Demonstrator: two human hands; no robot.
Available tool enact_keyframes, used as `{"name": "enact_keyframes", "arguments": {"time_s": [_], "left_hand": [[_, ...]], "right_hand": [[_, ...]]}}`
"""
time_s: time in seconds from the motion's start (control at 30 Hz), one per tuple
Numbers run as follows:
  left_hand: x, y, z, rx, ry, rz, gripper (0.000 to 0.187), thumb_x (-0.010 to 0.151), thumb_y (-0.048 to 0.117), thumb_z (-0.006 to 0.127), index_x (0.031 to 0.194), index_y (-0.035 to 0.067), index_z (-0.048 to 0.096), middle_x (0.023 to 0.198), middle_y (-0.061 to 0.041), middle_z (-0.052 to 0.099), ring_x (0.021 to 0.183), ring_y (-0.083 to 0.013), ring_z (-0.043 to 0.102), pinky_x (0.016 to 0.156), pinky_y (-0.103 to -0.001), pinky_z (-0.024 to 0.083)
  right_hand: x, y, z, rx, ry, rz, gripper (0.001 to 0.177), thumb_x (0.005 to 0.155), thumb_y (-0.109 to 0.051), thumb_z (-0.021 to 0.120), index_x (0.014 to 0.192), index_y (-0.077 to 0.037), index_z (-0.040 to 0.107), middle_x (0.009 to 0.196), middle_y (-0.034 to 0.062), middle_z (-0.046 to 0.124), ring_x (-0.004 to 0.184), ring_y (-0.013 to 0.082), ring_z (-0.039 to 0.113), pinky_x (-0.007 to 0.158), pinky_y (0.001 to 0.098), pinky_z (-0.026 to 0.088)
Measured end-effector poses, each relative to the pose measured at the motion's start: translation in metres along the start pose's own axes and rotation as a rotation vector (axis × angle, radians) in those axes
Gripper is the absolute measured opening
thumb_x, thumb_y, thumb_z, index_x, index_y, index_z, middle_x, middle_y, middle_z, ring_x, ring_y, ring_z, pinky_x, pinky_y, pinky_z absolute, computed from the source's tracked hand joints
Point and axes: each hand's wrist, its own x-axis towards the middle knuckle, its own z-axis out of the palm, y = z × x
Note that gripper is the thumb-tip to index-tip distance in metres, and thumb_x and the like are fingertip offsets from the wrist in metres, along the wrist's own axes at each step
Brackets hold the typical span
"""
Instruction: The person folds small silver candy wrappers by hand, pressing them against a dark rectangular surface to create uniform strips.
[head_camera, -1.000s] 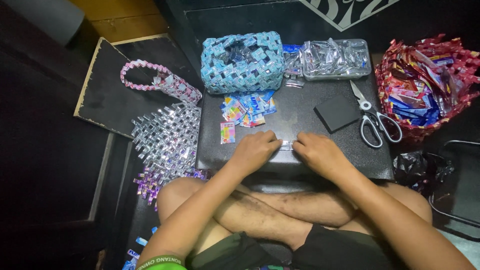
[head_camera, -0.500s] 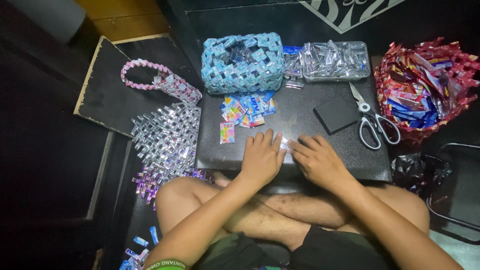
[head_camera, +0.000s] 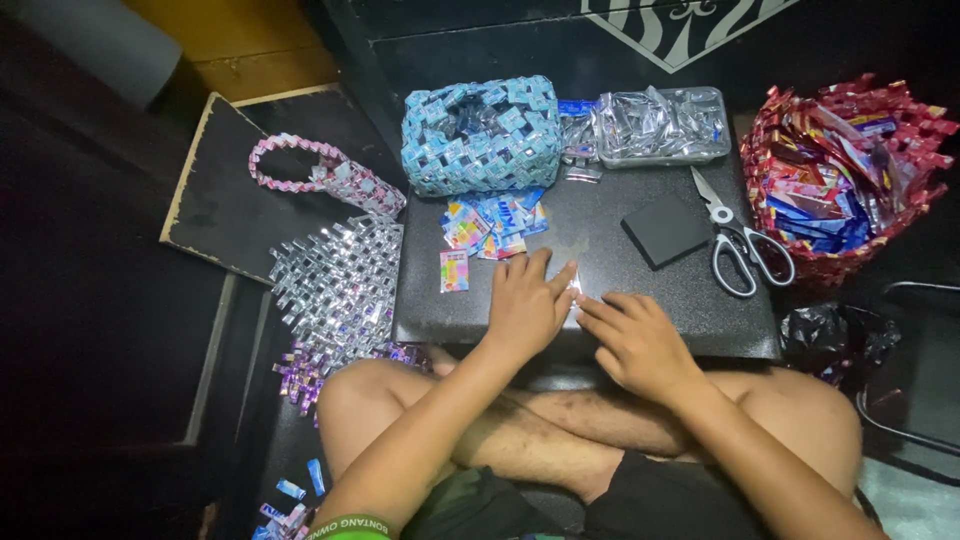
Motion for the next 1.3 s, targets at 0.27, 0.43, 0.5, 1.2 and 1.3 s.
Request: {"name": "enact_keyframes", "arguments": {"time_s": [0.27, 0.43, 0.5, 1.2, 1.3], "left_hand": [[-0.005, 0.005, -0.012, -0.056, -0.066, -0.022, 0.046, 0.1, 0.044, 0.054, 0.134, 0.017, 0.069, 0.137, -0.022, 0.061, 0.12, -0.0384, 0.056, 0.1, -0.054, 0.036], [-0.005, 0.003, -0.015, -0.089, -0.08, -0.039, 0.047, 0.099, 0.045, 0.056, 0.135, 0.018, 0.069, 0.138, -0.022, 0.06, 0.123, -0.0389, 0.055, 0.104, -0.056, 0.033], [-0.006, 0.0, -0.014, -0.167, -0.095, -0.067, 0.048, 0.098, 0.046, 0.057, 0.136, 0.019, 0.068, 0.142, -0.022, 0.056, 0.129, -0.0392, 0.051, 0.107, -0.057, 0.031], [-0.002, -0.016, -0.017, -0.351, -0.23, -0.053, 0.051, 0.101, 0.043, 0.057, 0.146, 0.019, 0.058, 0.155, -0.022, 0.042, 0.144, -0.0408, 0.034, 0.114, -0.056, 0.021], [-0.002, -0.016, -0.016, -0.334, -0.234, -0.038, 0.052, 0.103, 0.046, 0.054, 0.147, 0.018, 0.057, 0.156, -0.022, 0.041, 0.143, -0.0399, 0.034, 0.113, -0.054, 0.02]], "right_hand": [[0.033, 0.066, -0.029, -0.265, 0.21, 0.499, 0.065, 0.085, -0.04, 0.079, 0.138, -0.005, 0.068, 0.142, 0.023, 0.063, 0.14, 0.0417, 0.047, 0.116, 0.061, 0.023], [0.037, 0.083, -0.005, -0.26, -0.031, 0.607, 0.082, 0.079, -0.048, 0.081, 0.146, -0.005, 0.064, 0.13, 0.0237, 0.072, 0.138, 0.0431, 0.055, 0.119, 0.067, 0.009], [0.03, 0.09, 0.011, -0.193, 0.057, 0.478, 0.076, 0.071, -0.047, 0.082, 0.14, -0.02, 0.066, 0.135, 0.0174, 0.063, 0.131, 0.0396, 0.056, 0.118, 0.0685, 0.019], [0.043, 0.044, -0.043, 0.561, -0.247, 0.257, 0.049, 0.066, -0.002, 0.075, 0.114, -0.009, 0.08, 0.144, 0.0228, 0.058, 0.139, 0.0463, 0.05, 0.112, 0.0609, 0.04], [0.044, 0.045, -0.042, 0.541, -0.274, 0.256, 0.05, 0.066, -0.006, 0.074, 0.116, -0.013, 0.08, 0.145, 0.0201, 0.058, 0.141, 0.0425, 0.049, 0.113, 0.0578, 0.04]]}}
